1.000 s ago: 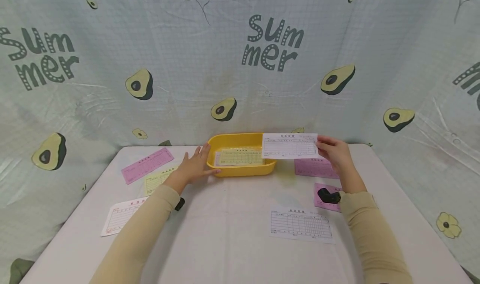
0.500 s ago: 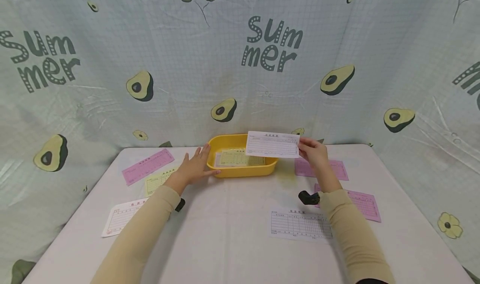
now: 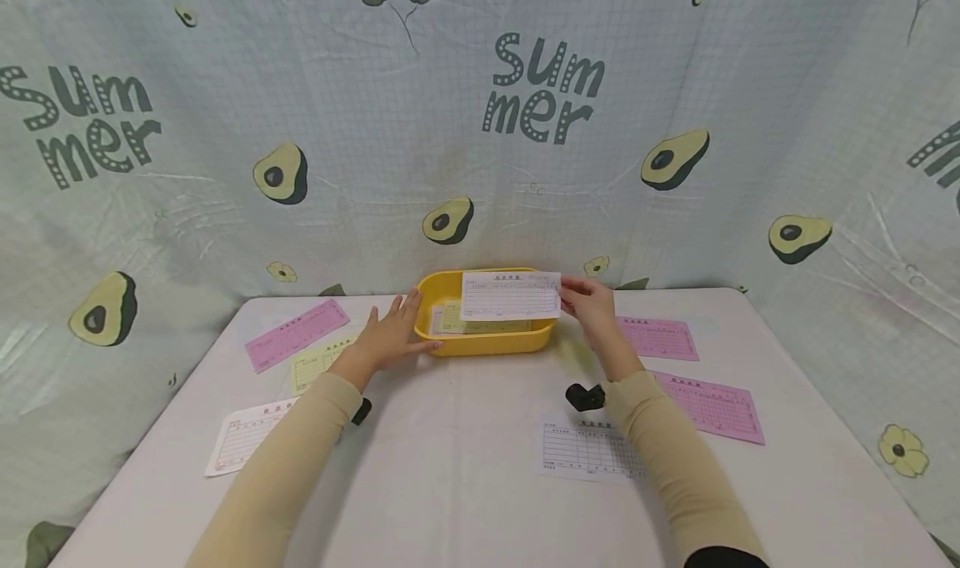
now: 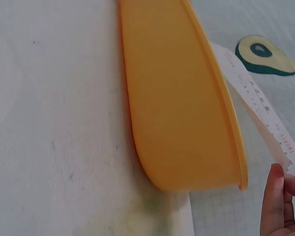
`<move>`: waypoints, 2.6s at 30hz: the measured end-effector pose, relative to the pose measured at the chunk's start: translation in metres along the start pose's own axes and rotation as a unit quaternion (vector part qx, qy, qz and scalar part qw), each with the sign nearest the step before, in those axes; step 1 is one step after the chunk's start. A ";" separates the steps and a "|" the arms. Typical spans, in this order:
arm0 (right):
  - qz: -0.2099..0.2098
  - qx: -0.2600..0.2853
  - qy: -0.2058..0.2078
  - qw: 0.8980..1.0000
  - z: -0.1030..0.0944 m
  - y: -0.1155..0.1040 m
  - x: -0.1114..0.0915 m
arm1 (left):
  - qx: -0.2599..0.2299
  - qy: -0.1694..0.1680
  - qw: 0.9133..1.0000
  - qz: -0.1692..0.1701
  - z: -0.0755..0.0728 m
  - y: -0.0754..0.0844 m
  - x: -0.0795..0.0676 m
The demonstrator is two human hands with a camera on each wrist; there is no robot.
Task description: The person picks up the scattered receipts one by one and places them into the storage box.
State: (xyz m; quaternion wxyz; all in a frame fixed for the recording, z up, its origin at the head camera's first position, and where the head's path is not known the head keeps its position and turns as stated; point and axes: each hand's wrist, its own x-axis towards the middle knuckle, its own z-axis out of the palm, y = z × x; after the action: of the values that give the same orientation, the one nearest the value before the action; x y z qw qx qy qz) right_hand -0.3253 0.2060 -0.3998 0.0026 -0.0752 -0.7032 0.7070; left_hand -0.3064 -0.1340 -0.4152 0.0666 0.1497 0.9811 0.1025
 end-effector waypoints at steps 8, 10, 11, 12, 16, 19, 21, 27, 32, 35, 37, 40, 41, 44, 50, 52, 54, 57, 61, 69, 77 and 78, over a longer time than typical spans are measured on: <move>-0.011 -0.021 -0.008 1.000 0.021 0.001 0.009 | 0.011 0.000 1.000 -0.001 0.003 -0.002 0.001; -0.007 -0.019 -0.010 1.000 0.025 0.003 0.010 | 0.012 -0.001 1.000 -0.002 0.003 -0.002 0.001; -0.004 -0.019 -0.011 1.000 0.027 0.003 0.011 | 0.011 -0.001 1.000 -0.002 0.003 -0.003 0.001; -0.001 -0.019 -0.012 1.000 0.029 0.003 0.011 | 0.010 -0.002 1.000 -0.002 0.003 -0.003 0.001; -0.008 -0.039 -0.011 0.999 0.037 0.003 0.011 | 0.003 -0.001 1.000 0.000 0.002 -0.003 0.002; -0.024 -0.059 -0.011 0.998 0.042 0.004 0.012 | 0.001 0.000 1.000 0.000 0.002 -0.003 0.002; -0.034 -0.068 -0.012 0.997 0.044 0.006 0.013 | 0.001 0.000 1.000 0.000 0.003 -0.004 0.002; -0.051 -0.093 -0.007 0.994 0.049 0.008 0.015 | -0.003 0.000 1.000 0.003 0.004 -0.004 0.003; -0.069 -0.114 -0.004 0.991 0.053 0.008 0.014 | -0.004 0.005 1.000 0.002 0.004 -0.003 0.003; -0.075 -0.129 0.001 0.989 0.055 0.008 0.014 | -0.006 0.004 1.000 0.000 0.003 -0.003 0.002; -0.082 -0.145 0.008 0.986 0.057 0.008 0.013 | -0.005 0.003 1.000 0.000 0.003 -0.003 0.001; -0.096 -0.174 0.018 0.980 0.059 0.007 0.013 | -0.005 0.002 1.000 0.001 0.002 -0.003 0.001; -0.102 -0.184 0.019 0.977 0.059 0.007 0.013 | -0.006 0.002 1.000 0.002 0.002 -0.003 0.001; -0.112 -0.206 0.018 0.972 0.060 0.007 0.012 | -0.006 0.003 1.000 0.003 0.002 -0.003 0.001; -0.119 -0.245 0.009 0.962 0.058 0.007 0.012 | -0.004 0.003 1.000 0.003 0.002 -0.003 0.001; -0.122 -0.260 0.006 0.958 0.057 0.006 0.011 | -0.003 0.003 1.000 0.002 0.001 -0.002 0.001; -0.122 -0.265 -0.002 0.957 0.056 0.006 0.011 | -0.004 0.002 1.000 0.001 0.001 -0.002 0.001; -0.119 -0.254 -0.020 0.960 0.053 0.006 0.012 | -0.002 0.002 1.000 0.000 0.001 -0.002 0.001; -0.114 -0.235 -0.034 0.965 0.050 0.004 0.013 | -0.003 0.000 1.000 0.000 0.002 -0.003 0.002; -0.141 -0.228 -0.044 0.962 0.042 -0.001 0.006 | -0.007 0.004 1.000 0.002 0.002 -0.004 0.002; -0.148 -0.209 -0.053 0.965 0.030 -0.001 -0.003 | -0.004 0.001 1.000 -0.002 0.004 -0.004 0.003; -0.151 -0.214 -0.054 0.964 0.027 -0.001 -0.004 | -0.003 0.002 1.000 -0.001 0.005 -0.004 0.003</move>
State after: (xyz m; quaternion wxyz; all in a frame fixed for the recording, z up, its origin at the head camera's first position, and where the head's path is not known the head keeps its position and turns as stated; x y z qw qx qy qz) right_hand -0.3242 0.1783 -0.3986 0.0553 0.0719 -0.8402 0.5346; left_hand -0.3102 -0.1362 -0.4209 0.0655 0.1483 0.9811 0.1053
